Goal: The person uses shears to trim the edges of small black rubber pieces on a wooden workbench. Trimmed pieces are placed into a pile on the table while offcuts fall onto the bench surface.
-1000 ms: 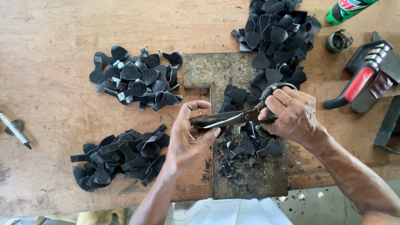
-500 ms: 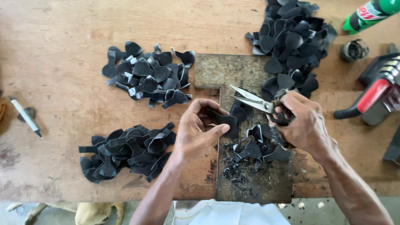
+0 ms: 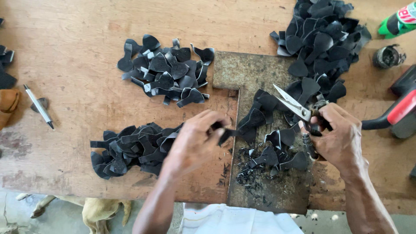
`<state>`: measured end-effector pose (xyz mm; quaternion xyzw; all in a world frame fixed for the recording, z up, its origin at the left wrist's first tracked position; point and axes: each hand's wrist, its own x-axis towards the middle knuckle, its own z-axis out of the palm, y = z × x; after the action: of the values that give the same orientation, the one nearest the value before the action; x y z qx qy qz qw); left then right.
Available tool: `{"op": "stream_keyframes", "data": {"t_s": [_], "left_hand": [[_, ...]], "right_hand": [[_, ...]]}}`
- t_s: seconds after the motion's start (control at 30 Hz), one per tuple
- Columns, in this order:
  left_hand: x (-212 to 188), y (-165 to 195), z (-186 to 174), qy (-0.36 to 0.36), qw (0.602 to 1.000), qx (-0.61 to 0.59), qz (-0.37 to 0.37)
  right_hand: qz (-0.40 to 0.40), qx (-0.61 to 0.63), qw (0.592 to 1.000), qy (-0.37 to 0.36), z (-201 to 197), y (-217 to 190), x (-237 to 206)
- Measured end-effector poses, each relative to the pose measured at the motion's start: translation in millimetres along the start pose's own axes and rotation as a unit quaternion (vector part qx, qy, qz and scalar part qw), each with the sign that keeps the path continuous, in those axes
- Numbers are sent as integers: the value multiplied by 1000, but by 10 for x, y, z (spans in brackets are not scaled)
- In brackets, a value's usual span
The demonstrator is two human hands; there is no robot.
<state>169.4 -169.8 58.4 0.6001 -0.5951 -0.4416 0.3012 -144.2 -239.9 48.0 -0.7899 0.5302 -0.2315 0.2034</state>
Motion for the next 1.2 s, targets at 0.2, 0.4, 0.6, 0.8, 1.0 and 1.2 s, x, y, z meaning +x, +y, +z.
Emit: {"op": "stream_keyframes", "data": {"t_s": [0.2,0.4,0.6,0.8,1.0,1.2], "left_hand": [[-257,11,-265,128,938,297,123],[18,68,484,82,985,123,87],[337,18,923,70,939,293,165],[354,32,766,25,988,143,48],[254,11,592,42,957,-285,-19],[220,-54,702,80,902,-424,-29]], "right_hand": [[-1,13,1000,10,-93,39,5],[-13,32,999,3,-42,-55,11],[-28,31,999,14,-120,-71,-58],[-7,12,999,35,-207,120,-216],[19,-44,999,-22,-153,116,-311],[-62,-134,988,-34,42,-169,-239]]}}
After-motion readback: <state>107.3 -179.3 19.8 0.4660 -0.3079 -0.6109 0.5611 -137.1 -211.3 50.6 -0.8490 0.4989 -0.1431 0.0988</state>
